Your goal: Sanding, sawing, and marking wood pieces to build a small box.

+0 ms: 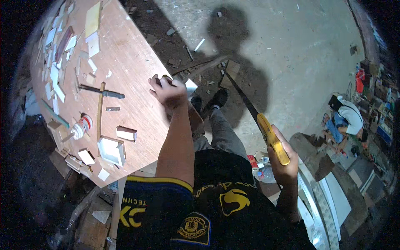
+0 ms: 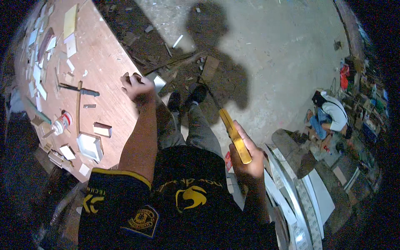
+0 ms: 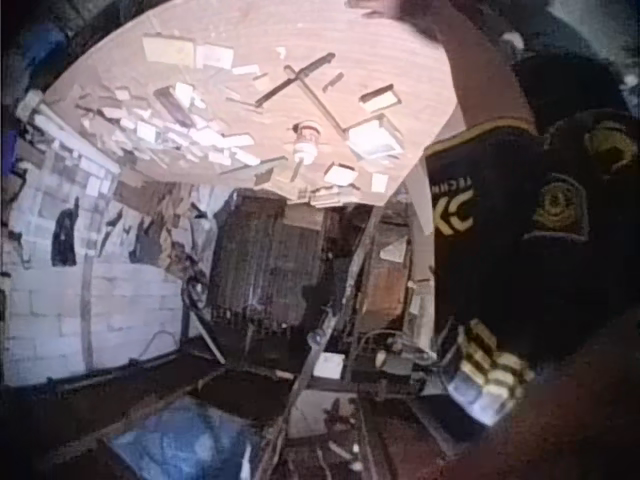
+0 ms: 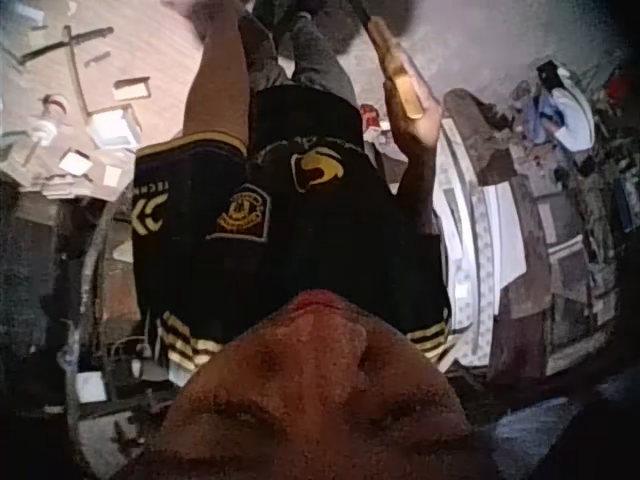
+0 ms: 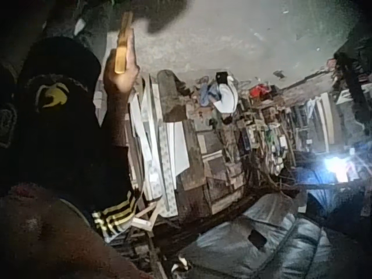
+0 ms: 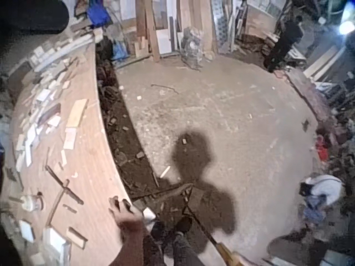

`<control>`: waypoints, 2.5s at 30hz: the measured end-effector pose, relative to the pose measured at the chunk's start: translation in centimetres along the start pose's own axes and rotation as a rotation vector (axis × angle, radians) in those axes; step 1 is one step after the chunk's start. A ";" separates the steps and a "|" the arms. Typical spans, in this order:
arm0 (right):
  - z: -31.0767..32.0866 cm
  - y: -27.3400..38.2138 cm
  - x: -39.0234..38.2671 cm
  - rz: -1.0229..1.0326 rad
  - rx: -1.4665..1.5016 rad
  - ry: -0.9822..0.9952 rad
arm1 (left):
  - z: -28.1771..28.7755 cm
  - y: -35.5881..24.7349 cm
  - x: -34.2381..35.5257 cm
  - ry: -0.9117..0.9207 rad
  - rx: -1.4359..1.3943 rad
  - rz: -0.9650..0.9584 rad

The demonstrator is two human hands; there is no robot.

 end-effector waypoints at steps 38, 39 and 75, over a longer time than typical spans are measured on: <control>-28.1 -10.1 3.2 1.273 -1.031 0.482 | 22.0 20.9 -12.3 0.776 -1.851 0.412; -29.3 -10.8 3.7 1.175 -1.075 0.543 | 22.6 22.1 -11.9 0.699 -1.879 0.453; -37.0 12.7 -20.6 1.569 -0.298 0.915 | 35.5 28.9 -3.2 0.130 -0.862 -0.108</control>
Point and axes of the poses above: each hand's wrist, its own x-axis towards the middle knuckle, its own z-axis out of the back of the hand, y = z × x, the point moved 5 cm from there along x, towards the middle knuckle, and after that the axes turned 12 degrees about x, right-handed, at the moved point
